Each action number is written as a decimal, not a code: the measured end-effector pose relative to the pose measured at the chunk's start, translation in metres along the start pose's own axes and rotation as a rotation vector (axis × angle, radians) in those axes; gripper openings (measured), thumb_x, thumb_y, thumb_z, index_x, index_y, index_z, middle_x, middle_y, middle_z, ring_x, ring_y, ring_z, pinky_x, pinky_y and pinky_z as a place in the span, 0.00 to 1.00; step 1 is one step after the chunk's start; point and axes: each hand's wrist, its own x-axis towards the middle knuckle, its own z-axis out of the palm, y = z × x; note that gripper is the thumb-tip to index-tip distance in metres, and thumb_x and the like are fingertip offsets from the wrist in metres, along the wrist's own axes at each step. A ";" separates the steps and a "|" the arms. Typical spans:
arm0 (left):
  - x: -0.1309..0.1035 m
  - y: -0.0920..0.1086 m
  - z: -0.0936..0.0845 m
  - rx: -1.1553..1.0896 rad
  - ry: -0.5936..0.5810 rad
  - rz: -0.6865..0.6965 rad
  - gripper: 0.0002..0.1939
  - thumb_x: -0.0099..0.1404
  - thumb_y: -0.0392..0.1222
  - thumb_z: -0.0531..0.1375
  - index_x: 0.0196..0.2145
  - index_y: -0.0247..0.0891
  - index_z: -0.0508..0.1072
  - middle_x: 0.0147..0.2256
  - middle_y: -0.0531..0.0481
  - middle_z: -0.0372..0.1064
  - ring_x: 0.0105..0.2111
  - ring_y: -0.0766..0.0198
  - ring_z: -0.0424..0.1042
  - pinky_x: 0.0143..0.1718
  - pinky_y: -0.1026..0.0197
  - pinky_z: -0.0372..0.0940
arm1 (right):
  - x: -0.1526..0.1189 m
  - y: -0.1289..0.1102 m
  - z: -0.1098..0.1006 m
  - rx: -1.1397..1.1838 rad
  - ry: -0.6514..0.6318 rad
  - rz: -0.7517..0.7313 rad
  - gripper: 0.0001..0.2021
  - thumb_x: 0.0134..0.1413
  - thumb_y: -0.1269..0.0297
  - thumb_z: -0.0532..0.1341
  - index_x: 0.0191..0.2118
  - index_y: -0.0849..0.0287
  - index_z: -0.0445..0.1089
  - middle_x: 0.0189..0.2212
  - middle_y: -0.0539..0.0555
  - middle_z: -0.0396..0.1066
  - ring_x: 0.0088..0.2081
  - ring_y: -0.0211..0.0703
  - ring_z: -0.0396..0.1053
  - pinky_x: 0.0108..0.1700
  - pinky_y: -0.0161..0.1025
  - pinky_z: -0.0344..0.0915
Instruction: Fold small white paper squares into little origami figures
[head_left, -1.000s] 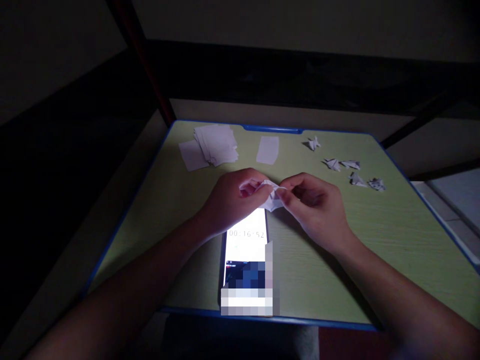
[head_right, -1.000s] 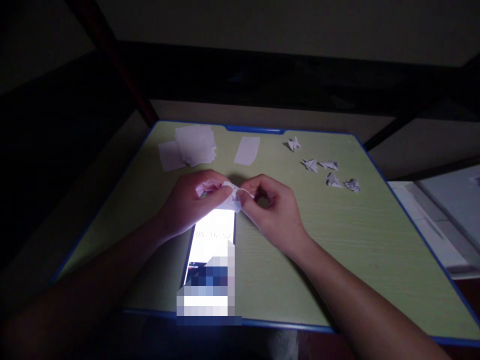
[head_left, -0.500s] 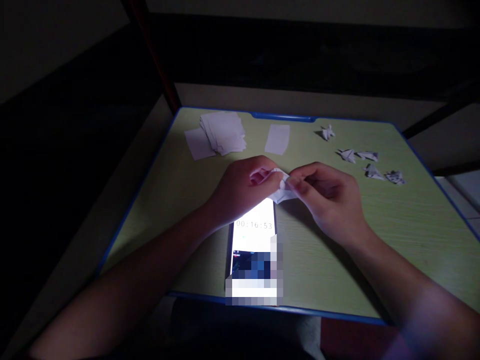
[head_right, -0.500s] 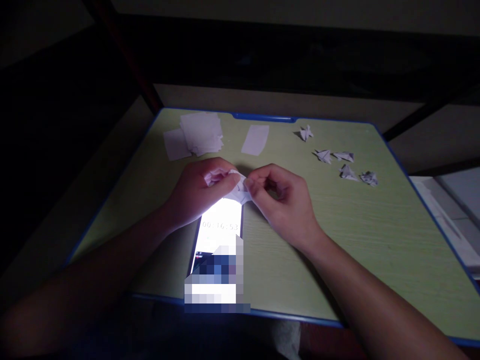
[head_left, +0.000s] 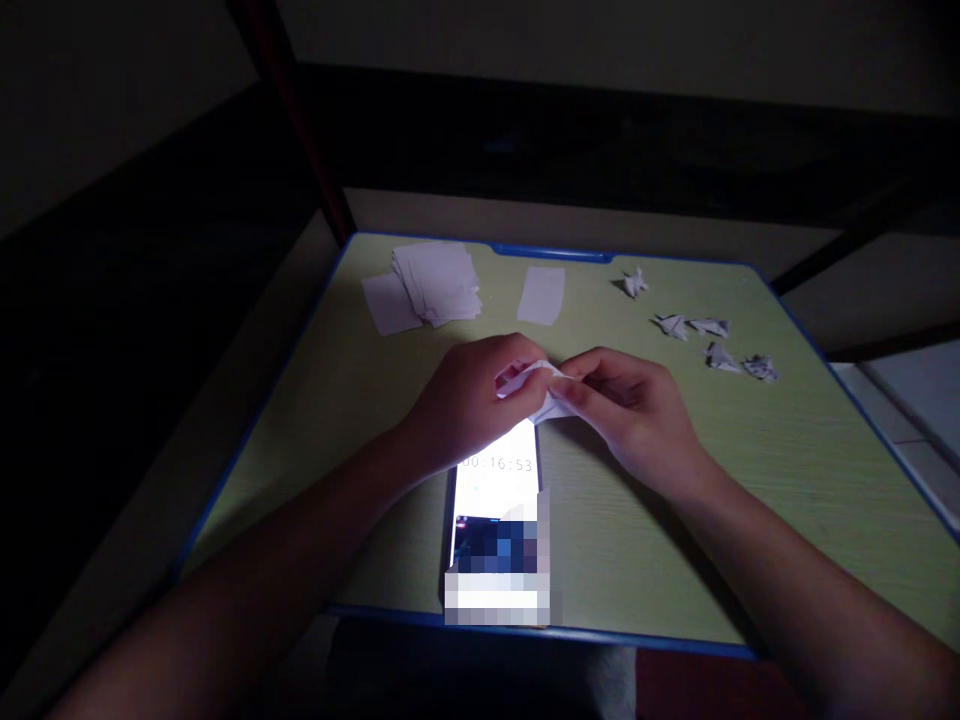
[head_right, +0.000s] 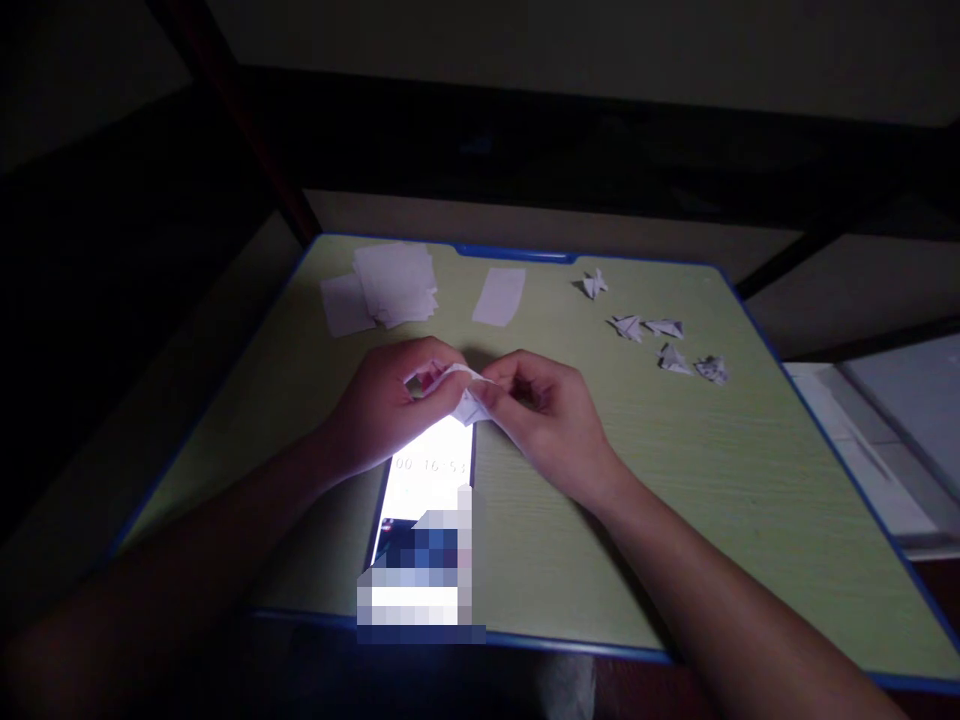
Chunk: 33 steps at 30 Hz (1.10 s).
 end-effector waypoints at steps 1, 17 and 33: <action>0.000 0.001 0.000 0.001 0.003 0.008 0.03 0.59 0.33 0.57 0.28 0.33 0.70 0.22 0.55 0.67 0.22 0.74 0.62 0.23 0.69 0.56 | 0.000 0.000 0.000 0.027 -0.018 0.015 0.07 0.47 0.64 0.66 0.27 0.61 0.70 0.20 0.47 0.66 0.22 0.32 0.60 0.24 0.32 0.56; -0.001 -0.001 0.004 -0.137 0.026 -0.125 0.06 0.60 0.36 0.57 0.25 0.34 0.67 0.21 0.56 0.65 0.22 0.74 0.63 0.22 0.71 0.58 | 0.001 0.001 0.000 -0.026 0.024 -0.047 0.06 0.47 0.65 0.65 0.26 0.60 0.70 0.20 0.47 0.66 0.23 0.33 0.61 0.24 0.33 0.57; 0.005 -0.001 0.003 -0.175 0.010 -0.134 0.07 0.59 0.36 0.58 0.24 0.33 0.70 0.20 0.56 0.65 0.21 0.74 0.62 0.21 0.71 0.57 | -0.002 0.001 -0.001 -0.092 0.052 -0.140 0.07 0.51 0.63 0.64 0.26 0.59 0.70 0.18 0.47 0.63 0.21 0.32 0.59 0.23 0.34 0.54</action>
